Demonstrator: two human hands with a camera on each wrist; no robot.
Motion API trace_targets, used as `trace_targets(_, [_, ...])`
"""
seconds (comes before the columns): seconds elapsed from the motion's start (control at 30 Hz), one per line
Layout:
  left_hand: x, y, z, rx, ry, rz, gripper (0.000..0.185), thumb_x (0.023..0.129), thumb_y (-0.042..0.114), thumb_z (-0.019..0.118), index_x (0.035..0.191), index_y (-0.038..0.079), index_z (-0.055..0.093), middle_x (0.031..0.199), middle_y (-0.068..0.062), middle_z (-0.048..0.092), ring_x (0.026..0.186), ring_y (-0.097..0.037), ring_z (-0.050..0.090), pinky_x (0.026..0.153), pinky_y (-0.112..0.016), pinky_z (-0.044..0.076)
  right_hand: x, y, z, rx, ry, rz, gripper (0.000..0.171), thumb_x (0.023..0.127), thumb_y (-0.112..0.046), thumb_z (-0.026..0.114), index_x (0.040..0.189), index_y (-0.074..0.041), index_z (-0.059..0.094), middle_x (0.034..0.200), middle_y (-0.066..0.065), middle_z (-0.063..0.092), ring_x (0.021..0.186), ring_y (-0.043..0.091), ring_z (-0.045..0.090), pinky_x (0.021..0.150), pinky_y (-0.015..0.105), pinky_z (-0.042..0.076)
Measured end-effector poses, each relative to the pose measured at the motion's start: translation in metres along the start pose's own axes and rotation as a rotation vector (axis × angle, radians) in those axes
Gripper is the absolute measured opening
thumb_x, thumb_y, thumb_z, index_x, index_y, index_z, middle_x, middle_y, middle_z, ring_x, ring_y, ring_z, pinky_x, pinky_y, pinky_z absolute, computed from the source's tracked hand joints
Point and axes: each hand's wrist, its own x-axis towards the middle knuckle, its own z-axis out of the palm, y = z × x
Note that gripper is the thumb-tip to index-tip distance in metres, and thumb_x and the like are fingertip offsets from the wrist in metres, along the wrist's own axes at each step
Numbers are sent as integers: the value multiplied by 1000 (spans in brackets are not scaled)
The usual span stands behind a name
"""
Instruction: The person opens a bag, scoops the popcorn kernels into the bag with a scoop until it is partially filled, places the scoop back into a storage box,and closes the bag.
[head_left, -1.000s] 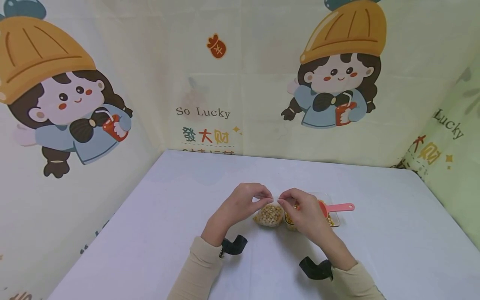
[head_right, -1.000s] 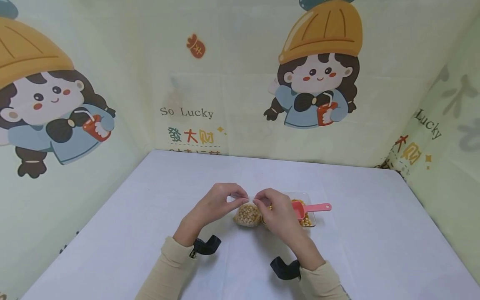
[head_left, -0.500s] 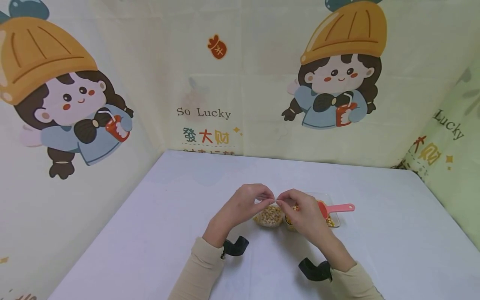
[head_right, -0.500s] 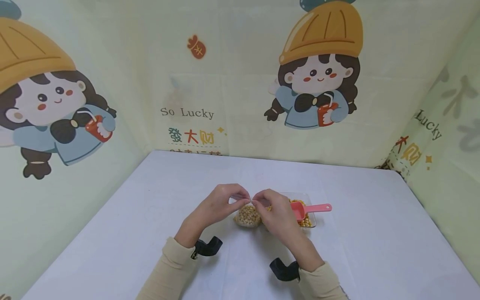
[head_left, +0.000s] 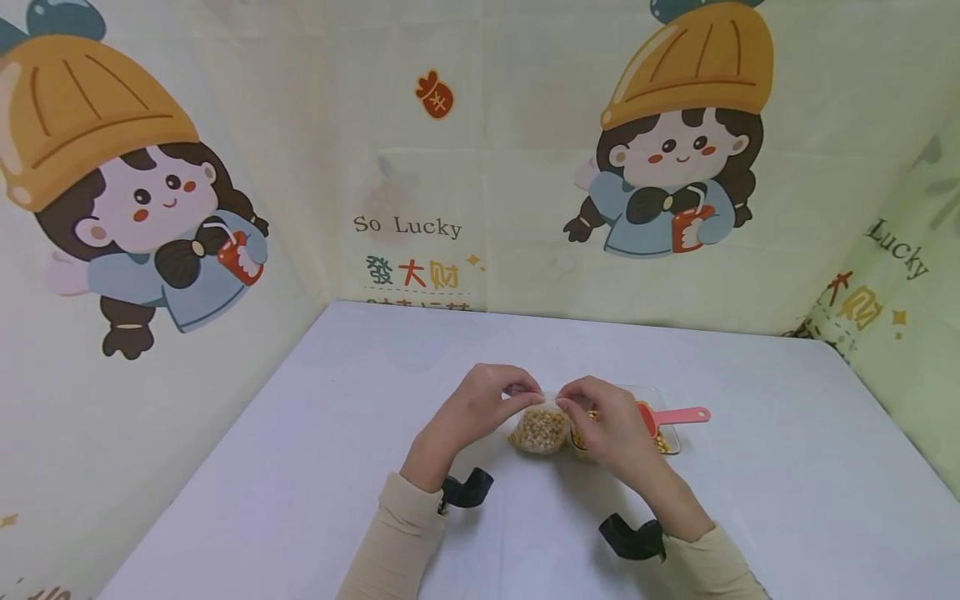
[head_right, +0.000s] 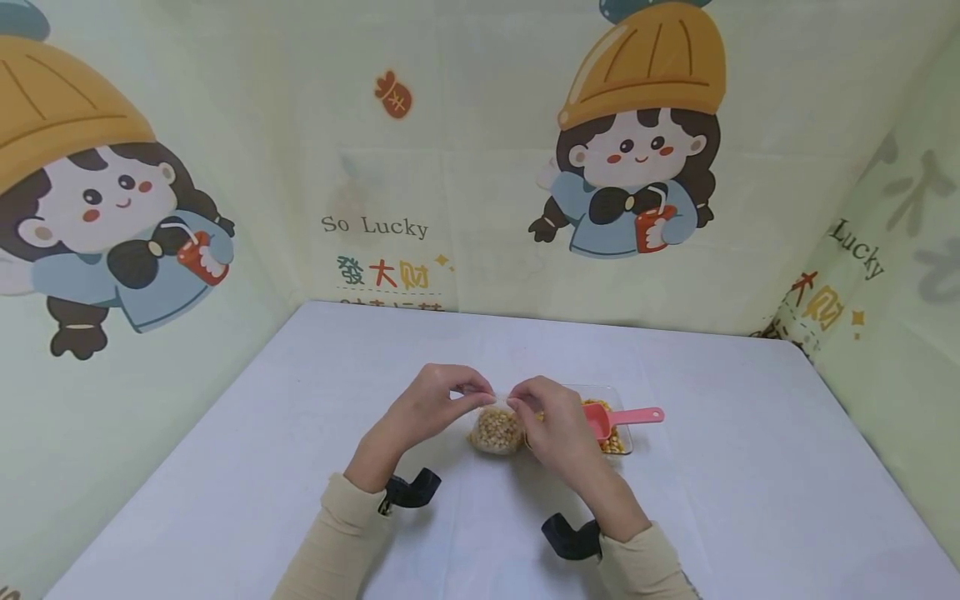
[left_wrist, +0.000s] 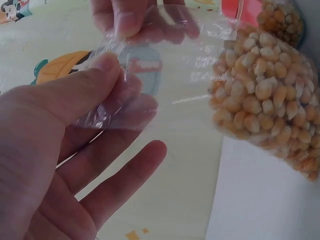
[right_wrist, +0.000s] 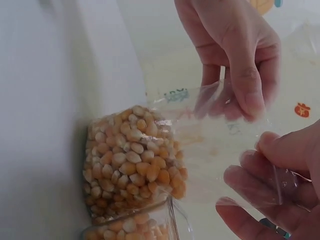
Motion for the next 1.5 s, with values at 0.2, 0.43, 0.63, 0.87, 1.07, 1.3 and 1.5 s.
trace_targets(0.2, [-1,-3,-5,24,42,-8,8,89,22,74,88,14,75,82,5,74,78,-2,65,76,-18,53,1,1,-4,-29,-24,-3,10,89,-8,72,99,-8,71,93,3,73,84,14,67,76,32,59])
trace_targets(0.43, [-3,-5,-8,45,37,-54,9,90,23,72,90,14,74,84,5,74,79,-3,67,74,-18,54,3,6,-7,-58,-2,-12,10,87,-5,73,96,-5,71,90,4,72,81,14,65,74,32,58])
trace_targets(0.63, [-3,-4,-11,70,30,-75,10,91,22,71,93,13,74,88,4,75,81,-5,68,77,-19,54,3,9,-12,-64,-4,-10,9,88,-5,72,97,-5,71,90,4,72,81,14,64,74,32,58])
trace_targets(0.87, [-4,-5,-15,131,68,-44,10,89,23,73,88,13,74,82,5,73,77,-6,67,72,-19,54,3,11,-16,-85,30,-19,9,87,-6,74,96,-6,71,89,3,72,80,13,62,73,29,58])
trace_targets(1.07, [-4,-2,-19,119,32,-95,9,92,19,69,91,12,74,83,4,72,76,-9,65,71,-22,52,3,12,-17,-80,55,-32,10,87,-4,72,97,-4,70,89,4,71,79,14,60,71,25,56])
trace_targets(1.3, [-4,-1,-20,113,-10,-148,10,93,19,67,93,12,73,80,4,69,72,-6,59,68,-21,48,3,15,-15,-81,53,0,8,88,-4,72,95,-4,70,88,5,71,78,15,60,69,27,56])
trace_targets(1.5, [-5,-2,-20,63,-29,-187,9,94,19,67,97,12,73,86,3,71,79,-8,62,73,-23,52,1,16,-17,-48,16,32,10,89,-6,71,99,-4,71,91,4,71,83,16,62,72,26,57])
